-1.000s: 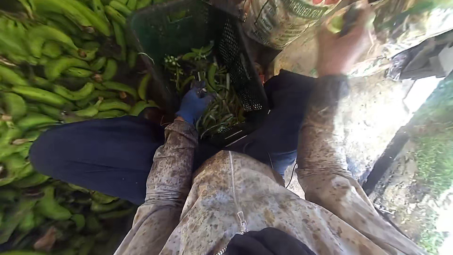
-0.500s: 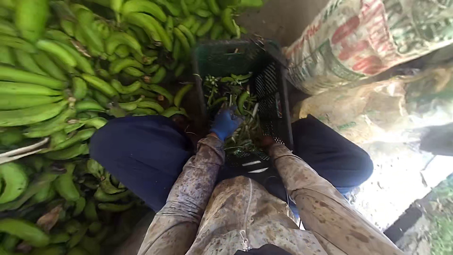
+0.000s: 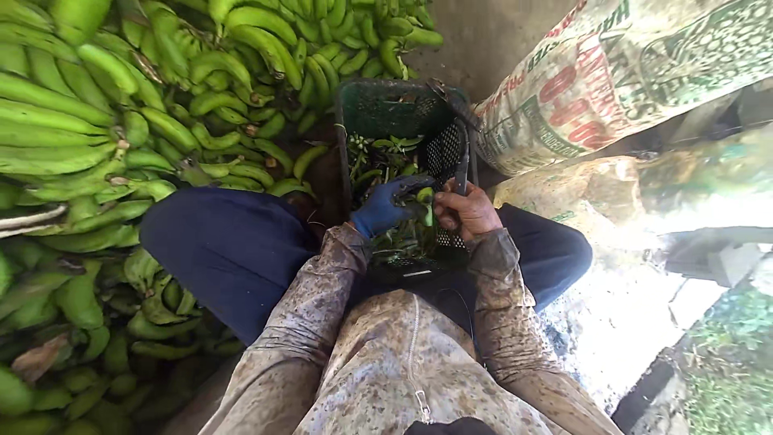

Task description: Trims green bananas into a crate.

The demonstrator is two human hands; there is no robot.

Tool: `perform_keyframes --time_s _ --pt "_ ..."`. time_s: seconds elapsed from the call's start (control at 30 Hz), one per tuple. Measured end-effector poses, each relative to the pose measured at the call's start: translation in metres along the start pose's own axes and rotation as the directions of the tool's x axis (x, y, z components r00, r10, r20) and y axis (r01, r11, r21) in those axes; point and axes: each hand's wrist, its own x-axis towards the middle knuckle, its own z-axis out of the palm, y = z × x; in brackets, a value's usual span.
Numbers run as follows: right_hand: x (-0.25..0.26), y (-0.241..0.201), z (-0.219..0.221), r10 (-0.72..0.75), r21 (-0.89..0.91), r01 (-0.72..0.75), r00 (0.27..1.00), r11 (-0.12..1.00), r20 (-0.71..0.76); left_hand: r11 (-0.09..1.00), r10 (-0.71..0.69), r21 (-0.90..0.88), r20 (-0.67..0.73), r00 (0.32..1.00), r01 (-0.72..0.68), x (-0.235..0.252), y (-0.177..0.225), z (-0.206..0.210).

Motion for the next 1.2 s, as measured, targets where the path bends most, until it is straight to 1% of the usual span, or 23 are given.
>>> perform_keyframes --time_s 0.07,0.1,0.13,0.17,0.2,0.27,0.3,0.33,0.37,0.4,0.47,0.5,0.53,0.67,0.73,0.8,0.9,1.0,1.1,1.2 --pt "-0.003 0.003 0.014 0.013 -0.012 -0.013 1.000 1.000 0.000 0.982 -0.162 -0.083 0.073 0.984 0.168 -0.008 0.004 0.009" --pt "-0.006 0.003 0.018 0.009 -0.043 -0.009 1.000 0.999 -0.010 0.963 -0.244 -0.101 0.077 0.967 0.251 -0.013 0.000 0.016" --pt "-0.010 0.000 0.021 -0.023 -0.086 0.021 0.999 0.996 -0.026 0.946 -0.294 -0.132 0.035 0.955 0.296 -0.016 -0.006 0.021" --pt "-0.014 -0.004 0.022 -0.087 -0.143 0.081 0.996 0.986 -0.037 0.931 -0.316 -0.204 -0.028 0.948 0.304 -0.014 -0.013 0.023" --pt "-0.020 -0.006 0.021 -0.170 -0.205 0.160 0.985 0.966 -0.036 0.909 -0.318 -0.315 -0.101 0.943 0.273 -0.013 -0.020 0.023" --pt "-0.033 0.001 0.017 -0.320 -0.303 0.304 0.948 0.903 -0.001 0.851 -0.321 -0.507 -0.296 0.900 0.137 -0.009 -0.028 0.015" --pt "-0.038 0.010 0.017 -0.351 -0.346 0.334 0.936 0.877 0.016 0.843 -0.326 -0.533 -0.400 0.857 0.072 -0.007 -0.026 0.007" --pt "-0.043 0.022 0.019 -0.350 -0.399 0.333 0.936 0.854 0.034 0.859 -0.328 -0.511 -0.503 0.800 0.031 -0.006 -0.021 -0.002" --pt "-0.048 0.038 0.023 -0.321 -0.453 0.309 0.946 0.836 0.053 0.884 -0.337 -0.467 -0.591 0.733 0.029 -0.005 -0.015 -0.010" --pt "-0.049 0.057 0.026 -0.285 -0.509 0.284 0.955 0.813 0.078 0.908 -0.347 -0.415 -0.669 0.658 0.057 -0.005 -0.010 -0.016" --pt "-0.046 0.096 0.030 -0.244 -0.620 0.260 0.963 0.740 0.112 0.916 -0.364 -0.397 -0.750 0.552 0.064 0.000 -0.012 -0.025" --pt "-0.045 0.109 0.033 -0.240 -0.654 0.257 0.964 0.711 0.117 0.908 -0.384 -0.416 -0.765 0.517 0.060 0.001 -0.012 -0.026" --pt "-0.045 0.117 0.036 -0.240 -0.680 0.256 0.963 0.687 0.120 0.898 -0.401 -0.437 -0.771 0.495 0.046 0.002 -0.013 -0.027" --pt "-0.045 0.117 0.047 -0.227 -0.726 0.257 0.964 0.638 0.142 0.894 -0.402 -0.447 -0.786 0.470 0.018 0.002 -0.008 -0.024" --pt "-0.044 0.117 0.047 -0.223 -0.742 0.254 0.964 0.620 0.143 0.902 -0.379 -0.431 -0.790 0.482 0.002 0.002 -0.008 -0.025" --pt "-0.044 0.118 0.046 -0.247 -0.753 0.273 0.957 0.599 0.150 0.907 -0.368 -0.420 -0.792 0.486 0.003 0.003 -0.007 -0.024" --pt "-0.045 0.122 0.044 -0.326 -0.745 0.345 0.928 0.571 0.180 0.901 -0.394 -0.433 -0.786 0.477 0.030 0.001 -0.005 -0.028" --pt "-0.044 0.122 0.045 -0.273 -0.758 0.300 0.948 0.579 0.166 0.883 -0.425 -0.469 -0.771 0.474 0.030 0.000 -0.004 -0.031" --pt "-0.036 0.124 0.045 -0.251 -0.777 0.270 0.957 0.569 0.148 0.893 -0.421 -0.447 -0.780 0.463 0.057 0.002 -0.009 -0.028" --pt "-0.021 0.125 0.044 -0.224 -0.783 0.250 0.964 0.570 0.144 0.852 -0.508 -0.506 -0.734 0.450 0.136 -0.001 -0.007 -0.017"
